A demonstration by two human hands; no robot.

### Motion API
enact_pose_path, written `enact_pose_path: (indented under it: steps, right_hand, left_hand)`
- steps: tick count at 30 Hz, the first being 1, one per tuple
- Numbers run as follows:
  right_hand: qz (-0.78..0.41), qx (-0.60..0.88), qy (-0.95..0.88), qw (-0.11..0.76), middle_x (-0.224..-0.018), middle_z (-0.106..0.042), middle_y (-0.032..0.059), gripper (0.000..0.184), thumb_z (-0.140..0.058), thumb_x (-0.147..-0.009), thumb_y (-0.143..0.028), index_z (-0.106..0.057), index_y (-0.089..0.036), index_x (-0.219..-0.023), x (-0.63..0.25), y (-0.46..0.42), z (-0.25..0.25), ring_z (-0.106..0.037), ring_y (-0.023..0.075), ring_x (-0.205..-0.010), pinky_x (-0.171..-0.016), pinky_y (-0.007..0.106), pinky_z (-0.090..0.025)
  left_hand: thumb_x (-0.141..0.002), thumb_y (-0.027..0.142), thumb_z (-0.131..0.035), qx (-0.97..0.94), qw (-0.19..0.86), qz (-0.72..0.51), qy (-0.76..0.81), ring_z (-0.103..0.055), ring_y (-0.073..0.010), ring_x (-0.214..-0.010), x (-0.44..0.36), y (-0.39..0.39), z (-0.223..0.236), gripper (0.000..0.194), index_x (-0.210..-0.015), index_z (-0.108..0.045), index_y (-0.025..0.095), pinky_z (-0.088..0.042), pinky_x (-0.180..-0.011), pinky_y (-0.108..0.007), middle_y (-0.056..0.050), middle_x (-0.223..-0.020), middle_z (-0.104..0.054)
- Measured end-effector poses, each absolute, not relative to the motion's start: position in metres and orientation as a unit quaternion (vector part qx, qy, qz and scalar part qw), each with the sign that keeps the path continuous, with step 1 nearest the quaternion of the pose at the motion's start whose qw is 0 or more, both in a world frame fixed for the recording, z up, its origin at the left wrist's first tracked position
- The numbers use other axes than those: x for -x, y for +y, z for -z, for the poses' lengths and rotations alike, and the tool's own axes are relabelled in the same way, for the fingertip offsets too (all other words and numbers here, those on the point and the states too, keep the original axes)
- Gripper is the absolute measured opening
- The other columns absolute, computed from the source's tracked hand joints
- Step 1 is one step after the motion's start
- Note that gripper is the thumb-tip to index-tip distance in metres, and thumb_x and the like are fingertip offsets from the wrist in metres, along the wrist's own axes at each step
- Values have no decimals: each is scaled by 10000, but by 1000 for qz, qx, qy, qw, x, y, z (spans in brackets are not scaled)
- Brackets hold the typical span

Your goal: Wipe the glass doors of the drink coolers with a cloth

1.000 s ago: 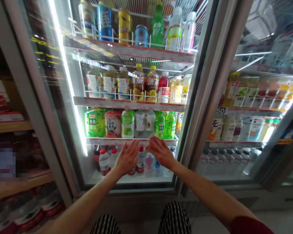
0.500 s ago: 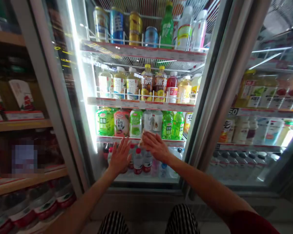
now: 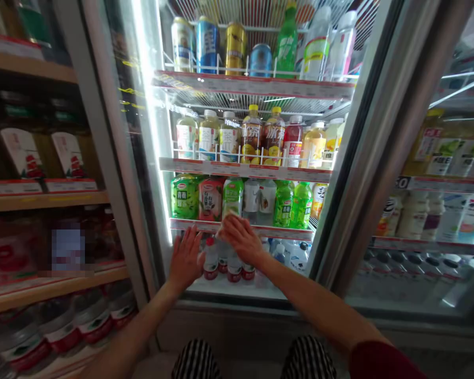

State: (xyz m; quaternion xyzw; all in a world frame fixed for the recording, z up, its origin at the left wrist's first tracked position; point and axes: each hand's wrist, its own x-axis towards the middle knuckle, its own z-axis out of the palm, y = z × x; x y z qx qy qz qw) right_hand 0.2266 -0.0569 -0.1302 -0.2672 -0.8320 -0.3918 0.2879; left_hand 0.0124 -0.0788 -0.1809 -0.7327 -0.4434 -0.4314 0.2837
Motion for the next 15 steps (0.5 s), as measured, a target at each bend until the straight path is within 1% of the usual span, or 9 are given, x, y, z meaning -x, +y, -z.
enact_pose_path:
  steps: [2, 4, 6, 8, 9, 11, 13, 15]
  right_hand:
    - [390, 229, -849, 273, -1424, -368, 48, 445, -449, -864, -168, -417, -212, -1305, -215, -55, 133, -267, 186, -1346, -1097, 402, -279]
    - [383, 236, -849, 278, -1424, -367, 57, 433, -448, -870, -188, -415, -197, -1302, -207, -54, 136, -266, 175, -1346, -1093, 387, -286]
    - [385, 265, -827, 312, -1415, -379, 77, 404, -451, -873, -223, -440, -180, -1274, -207, -55, 135, -251, 184, -1352, -1100, 409, -257]
    - [396, 274, -807, 342, -1385, -421, 96, 366, -462, -868, -299, -489, -180, -1213, -218, -58, 130, -246, 200, -1354, -1113, 454, -191]
    - [404, 269, -801, 350, -1366, -447, 99, 359, -469, -861, -333, -506, -189, -1188, -227, -60, 125, -247, 204, -1354, -1117, 475, -156]
    - [420, 268, -791, 356, -1343, -474, 101, 368, -482, -846, -357, -505, -206, -1181, -249, -63, 113, -248, 207, -1354, -1119, 499, -106]
    - [437, 292, -766, 370, -1353, -460, 108, 405, -500, -831, -318, -471, -210, -1220, -274, -64, 100, -255, 214, -1351, -1116, 507, -99]
    - [452, 323, -734, 390, -1391, -406, 122, 459, -514, -816, -278, -431, -202, -1261, -296, -63, 89, -261, 231, -1347, -1110, 512, -116]
  left_hand:
    - [-852, 235, -430, 728, 231, 487, -424, -275, -237, -1332, -29, -85, 179, 589, -1397, -212, 202, -291, -1063, -470, -141, -1420, -321]
    - [-872, 233, -392, 714, 160, 551, -402, -310, -208, -1316, -54, -89, 175, 564, -1399, -193, 205, -342, -1047, -426, -129, -1413, -336]
    - [-889, 238, -355, 676, 98, 613, -397, -312, -192, -1315, -81, -89, 171, 538, -1399, -187, 207, -352, -1047, -411, -124, -1419, -327]
    - [-898, 244, -332, 629, 76, 657, -409, -267, -195, -1336, -104, -84, 168, 524, -1400, -186, 215, -321, -1067, -431, -123, -1446, -271]
    - [-898, 247, -331, 617, 83, 665, -413, -230, -202, -1351, -115, -80, 166, 527, -1403, -180, 218, -300, -1076, -447, -122, -1462, -233]
    - [-892, 252, -351, 631, 131, 650, -402, -157, -223, -1370, -134, -71, 164, 553, -1410, -163, 214, -252, -1091, -484, -122, -1478, -179]
    - [-878, 246, -387, 674, 200, 604, -374, -127, -239, -1372, -148, -60, 162, 583, -1413, -161, 201, -213, -1101, -504, -129, -1467, -208]
    - [-865, 231, -414, 714, 268, 551, -340, -145, -238, -1366, -149, -50, 158, 591, -1408, -186, 193, -203, -1110, -493, -129, -1438, -281]
